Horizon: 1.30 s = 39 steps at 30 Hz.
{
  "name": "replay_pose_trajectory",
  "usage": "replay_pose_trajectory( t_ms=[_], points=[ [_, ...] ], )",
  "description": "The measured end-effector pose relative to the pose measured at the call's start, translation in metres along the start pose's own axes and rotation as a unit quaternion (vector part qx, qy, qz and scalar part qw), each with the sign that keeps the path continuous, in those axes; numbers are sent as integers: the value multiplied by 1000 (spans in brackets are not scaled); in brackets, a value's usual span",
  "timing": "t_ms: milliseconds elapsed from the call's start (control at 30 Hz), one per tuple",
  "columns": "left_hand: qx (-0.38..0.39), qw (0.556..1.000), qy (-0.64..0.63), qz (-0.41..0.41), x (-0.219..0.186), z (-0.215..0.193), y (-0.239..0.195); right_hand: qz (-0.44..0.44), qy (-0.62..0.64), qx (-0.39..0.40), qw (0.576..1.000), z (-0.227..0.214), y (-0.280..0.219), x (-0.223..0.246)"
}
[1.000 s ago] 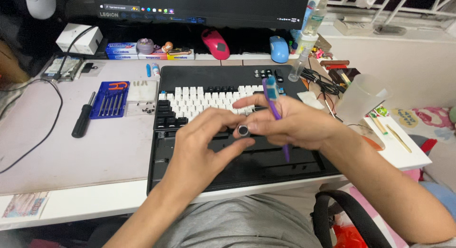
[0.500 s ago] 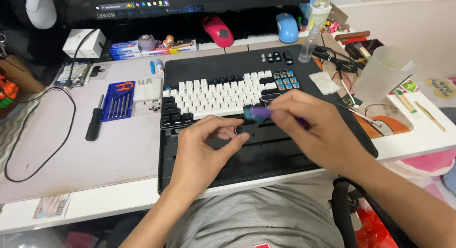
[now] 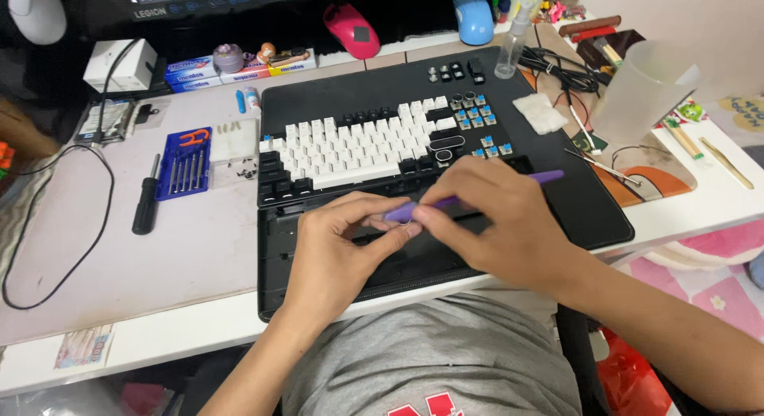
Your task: The person uses a small brush to clean individual keyboard switches one by one. They pick up each switch, brush it thoroughly, and place it back on the desk next to the keyboard.
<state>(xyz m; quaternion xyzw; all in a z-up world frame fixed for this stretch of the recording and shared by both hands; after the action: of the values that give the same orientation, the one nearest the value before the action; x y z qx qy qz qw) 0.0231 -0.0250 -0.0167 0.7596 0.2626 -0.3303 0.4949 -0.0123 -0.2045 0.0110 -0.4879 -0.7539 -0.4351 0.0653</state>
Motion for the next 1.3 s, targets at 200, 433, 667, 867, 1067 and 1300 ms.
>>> replay_pose_trajectory(
  t_ms=[200, 433, 667, 867, 1067, 1300],
  points=[
    [4, 1000, 18, 0, 9, -2, -2, 15, -21, 46, 999, -7, 3, -4],
    [10, 1000, -2, 4, 15, 0, -4, 16, 27, 91, 995, 2, 2, -6],
    [-1, 999, -5, -40, 12, 6, -2, 2, -42, 47, 998, 0, 3, -9],
    [-9, 992, -104, -73, 18, 6, -4, 24, -43, 35, 998, -5, 5, -15],
    [15, 967, -222, -125, 22, 12, -5, 24, 25, 32, 999, -3, 3, -8],
    [22, 970, -196, -143, 25, 13, -7, 72, 61, 30, 995, 0, 1, -3]
  ],
)
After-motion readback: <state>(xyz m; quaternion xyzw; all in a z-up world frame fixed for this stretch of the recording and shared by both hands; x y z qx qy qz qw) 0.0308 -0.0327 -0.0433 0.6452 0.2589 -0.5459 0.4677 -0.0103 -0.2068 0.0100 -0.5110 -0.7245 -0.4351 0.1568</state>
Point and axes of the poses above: each hand's wrist, its own y-axis towards the middle knuckle, its own z-axis out of the palm, x = y × z, the point moved 3 cm from there along y, towards the middle knuckle, and after that the axes turned 14 degrees about z, right-handed, at the moved point
